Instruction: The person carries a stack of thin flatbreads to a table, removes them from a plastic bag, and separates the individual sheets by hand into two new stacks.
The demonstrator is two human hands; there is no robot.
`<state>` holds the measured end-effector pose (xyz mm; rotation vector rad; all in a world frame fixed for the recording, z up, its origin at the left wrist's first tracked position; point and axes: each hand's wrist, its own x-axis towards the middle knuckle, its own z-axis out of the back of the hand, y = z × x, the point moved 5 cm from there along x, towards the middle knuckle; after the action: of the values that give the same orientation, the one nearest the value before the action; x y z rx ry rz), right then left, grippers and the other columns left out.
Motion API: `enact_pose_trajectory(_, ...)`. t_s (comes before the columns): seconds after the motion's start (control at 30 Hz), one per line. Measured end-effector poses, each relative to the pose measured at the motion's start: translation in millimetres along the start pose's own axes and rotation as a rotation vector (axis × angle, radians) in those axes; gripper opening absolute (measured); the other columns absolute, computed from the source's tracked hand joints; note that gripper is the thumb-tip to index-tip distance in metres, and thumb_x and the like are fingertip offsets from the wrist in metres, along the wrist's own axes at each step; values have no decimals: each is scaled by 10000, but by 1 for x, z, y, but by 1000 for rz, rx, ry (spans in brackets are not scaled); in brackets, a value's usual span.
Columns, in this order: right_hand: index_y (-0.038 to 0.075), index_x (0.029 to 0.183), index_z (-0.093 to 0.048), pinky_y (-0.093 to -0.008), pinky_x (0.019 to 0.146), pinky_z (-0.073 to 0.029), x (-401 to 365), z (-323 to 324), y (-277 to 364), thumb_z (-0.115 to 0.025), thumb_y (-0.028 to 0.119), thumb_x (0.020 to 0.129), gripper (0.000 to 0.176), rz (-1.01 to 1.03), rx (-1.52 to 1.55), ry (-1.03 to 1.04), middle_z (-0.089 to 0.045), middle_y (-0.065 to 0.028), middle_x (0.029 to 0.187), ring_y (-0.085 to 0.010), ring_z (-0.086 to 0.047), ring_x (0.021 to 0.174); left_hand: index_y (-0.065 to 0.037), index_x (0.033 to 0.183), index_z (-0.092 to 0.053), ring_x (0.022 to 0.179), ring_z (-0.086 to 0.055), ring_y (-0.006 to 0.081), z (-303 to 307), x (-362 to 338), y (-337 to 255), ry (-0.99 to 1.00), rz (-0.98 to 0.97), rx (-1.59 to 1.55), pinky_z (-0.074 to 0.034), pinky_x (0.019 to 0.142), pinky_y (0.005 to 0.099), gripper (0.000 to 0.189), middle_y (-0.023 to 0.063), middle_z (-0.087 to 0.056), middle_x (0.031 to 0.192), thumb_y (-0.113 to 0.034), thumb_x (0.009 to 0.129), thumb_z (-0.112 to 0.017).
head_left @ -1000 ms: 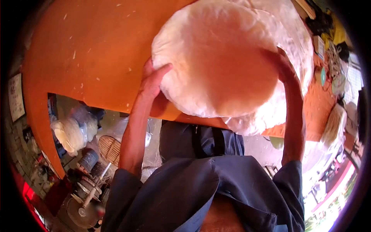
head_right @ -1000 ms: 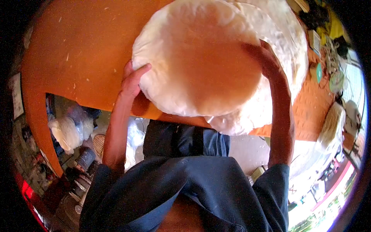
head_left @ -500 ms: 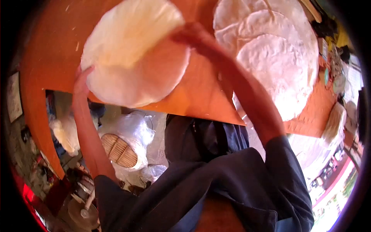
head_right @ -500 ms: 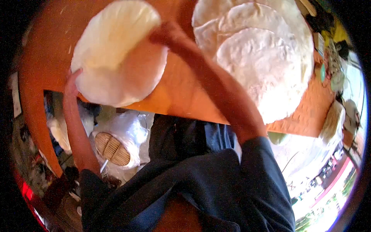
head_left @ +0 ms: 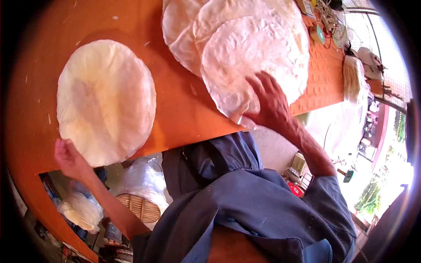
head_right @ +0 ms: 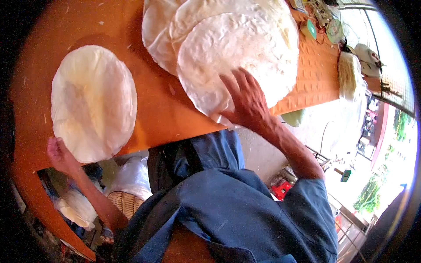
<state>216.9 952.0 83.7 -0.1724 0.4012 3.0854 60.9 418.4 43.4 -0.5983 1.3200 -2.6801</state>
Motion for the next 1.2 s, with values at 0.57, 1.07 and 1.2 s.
enact_pose_trajectory(0.57, 16, 882, -711, -325, 627, -543, -19, 92, -133, -634, 129, 899, 138, -262, 137, -172, -722, -134, 867, -208, -699, 756, -7, 1201, -527, 931, -643, 178, -272, -201, -226, 1010, 801, -1161, -536, 768, 283, 296, 97, -635, 1065, -197, 975, -557)
enact_pose_trajectory(1.07, 41, 816, -642, -385, 582, -505, 10, 44, -150, -601, 88, 839, 67, 121, -126, -213, -651, -150, 758, -291, -624, 662, -20, 1105, -561, 760, -619, 136, -292, -211, -191, 678, 777, -775, -524, 670, 253, 254, 36, -626, 898, -149, 907, -655)
enact_pose_trajectory(1.2, 30, 805, -642, -336, 563, -479, 49, 188, -179, -633, 116, 848, 97, 50, 33, -508, -636, -123, 697, -202, -568, 578, -43, 974, -572, 645, -595, 115, -302, -213, -193, 738, 744, -785, -478, 574, 216, 160, 23, -617, 786, -163, 905, -652)
